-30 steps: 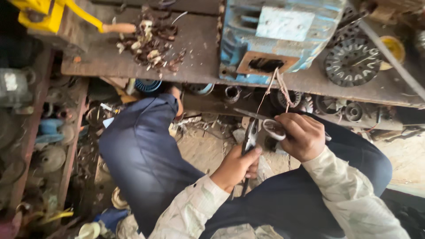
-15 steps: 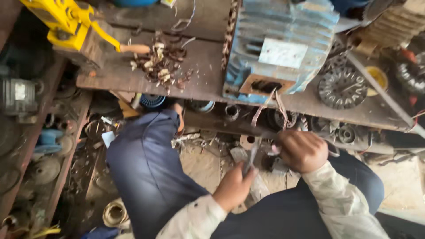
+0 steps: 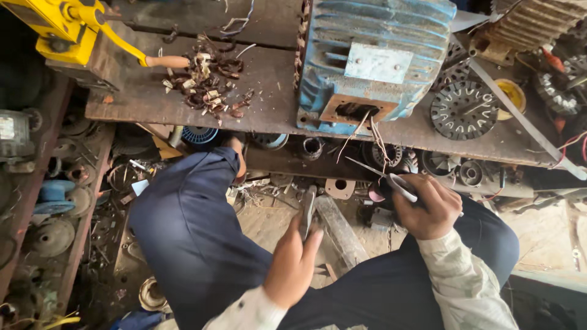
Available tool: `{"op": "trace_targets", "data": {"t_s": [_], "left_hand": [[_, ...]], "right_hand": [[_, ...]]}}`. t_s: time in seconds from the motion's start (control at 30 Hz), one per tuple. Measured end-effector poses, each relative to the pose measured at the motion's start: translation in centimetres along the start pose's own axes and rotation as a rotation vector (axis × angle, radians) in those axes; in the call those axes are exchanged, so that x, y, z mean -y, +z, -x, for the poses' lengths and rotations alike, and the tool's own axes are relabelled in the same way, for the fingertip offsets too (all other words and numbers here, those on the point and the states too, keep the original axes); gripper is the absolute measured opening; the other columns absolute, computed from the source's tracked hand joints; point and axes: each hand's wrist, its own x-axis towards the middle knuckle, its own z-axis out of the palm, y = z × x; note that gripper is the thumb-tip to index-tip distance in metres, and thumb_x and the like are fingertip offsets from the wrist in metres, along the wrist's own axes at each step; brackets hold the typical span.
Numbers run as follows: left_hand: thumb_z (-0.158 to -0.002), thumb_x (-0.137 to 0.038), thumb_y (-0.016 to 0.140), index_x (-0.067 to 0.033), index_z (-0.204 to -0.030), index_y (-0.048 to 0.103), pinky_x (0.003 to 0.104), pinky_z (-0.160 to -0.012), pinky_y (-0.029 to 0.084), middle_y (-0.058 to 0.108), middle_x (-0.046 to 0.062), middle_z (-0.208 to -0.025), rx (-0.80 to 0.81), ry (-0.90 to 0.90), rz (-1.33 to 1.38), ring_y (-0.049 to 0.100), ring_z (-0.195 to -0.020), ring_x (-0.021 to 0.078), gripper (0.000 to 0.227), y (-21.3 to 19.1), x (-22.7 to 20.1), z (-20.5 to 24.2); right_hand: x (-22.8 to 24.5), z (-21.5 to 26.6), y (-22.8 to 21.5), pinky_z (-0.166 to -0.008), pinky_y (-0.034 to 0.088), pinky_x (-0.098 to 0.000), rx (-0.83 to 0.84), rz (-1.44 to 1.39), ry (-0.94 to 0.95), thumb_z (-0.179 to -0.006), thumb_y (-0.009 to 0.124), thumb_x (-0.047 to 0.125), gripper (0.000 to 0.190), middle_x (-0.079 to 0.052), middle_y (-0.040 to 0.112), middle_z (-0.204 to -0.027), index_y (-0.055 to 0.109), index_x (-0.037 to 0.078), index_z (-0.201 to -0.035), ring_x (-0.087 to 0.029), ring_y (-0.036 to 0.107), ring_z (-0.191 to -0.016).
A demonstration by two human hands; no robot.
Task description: The person sits on the floor and uses a knife to strip the insulation off several copper wires protruding from a blue electric motor. The person holds the wires with one hand and scrapes the insulation with the other, leaving the copper strands exposed.
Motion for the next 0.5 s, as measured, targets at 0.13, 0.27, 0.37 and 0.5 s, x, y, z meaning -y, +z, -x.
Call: {"op": "trace_targets", "data": {"t_s": [0.13, 0.27, 0.37, 0.5], "left_hand": [[-0.091, -0.034, 0.071, -0.0021, -0.131, 0.054, 0.046, -0.076, 0.056, 0.071, 0.022, -0.106, 0.002, 0.185, -0.484, 0.070, -0.093, 0.0393, 0.054, -2.1, 4.9, 7.9], [-0.071, -0.064, 0.077, -0.0144, -0.115, 0.067, 0.047, -0.059, 0.058, 0.069, 0.019, -0.085, -0.153, 0.507, -0.952, 0.069, -0.072, 0.0346, 0.067, -1.2, 15.5, 14.0], [-0.080, -0.032, 0.068, -0.0196, -0.118, 0.074, 0.037, -0.058, 0.052, 0.060, 0.000, -0.083, -0.281, 0.793, -1.163, 0.061, -0.070, 0.0184, 0.041, -0.2, 21.4, 16.1], [-0.083, -0.035, 0.063, -0.0214, -0.094, 0.066, 0.041, -0.068, 0.048, 0.057, -0.003, -0.083, 0.000, 0.983, -1.164, 0.062, -0.083, 0.0190, 0.017, -2.8, 19.9, 15.2]], "right_hand": [[0.3, -0.2, 0.0, -0.071, 0.055, -0.0345, 0.022, -0.062, -0.026, -0.078, 0.079, 0.000, 0.021, -0.010, 0.073, -0.091, 0.071, 0.003, -0.098, -0.026, 0.072, -0.077], [1.1, -0.8, -0.4, -0.069, 0.055, -0.0349, 0.075, -0.134, -0.112, -0.075, 0.079, 0.000, 0.023, -0.011, 0.073, -0.091, 0.071, 0.002, -0.097, -0.026, 0.071, -0.075], [1.3, -1.1, -0.6, -0.068, 0.055, -0.0346, 0.094, -0.177, -0.169, -0.073, 0.078, 0.000, 0.024, -0.011, 0.073, -0.090, 0.071, 0.001, -0.097, -0.026, 0.071, -0.074], [1.5, -0.7, -0.9, -0.067, 0.055, -0.0349, 0.121, -0.192, -0.202, -0.074, 0.079, 0.001, 0.024, -0.010, 0.073, -0.090, 0.070, 0.000, -0.097, -0.026, 0.071, -0.073]]}}
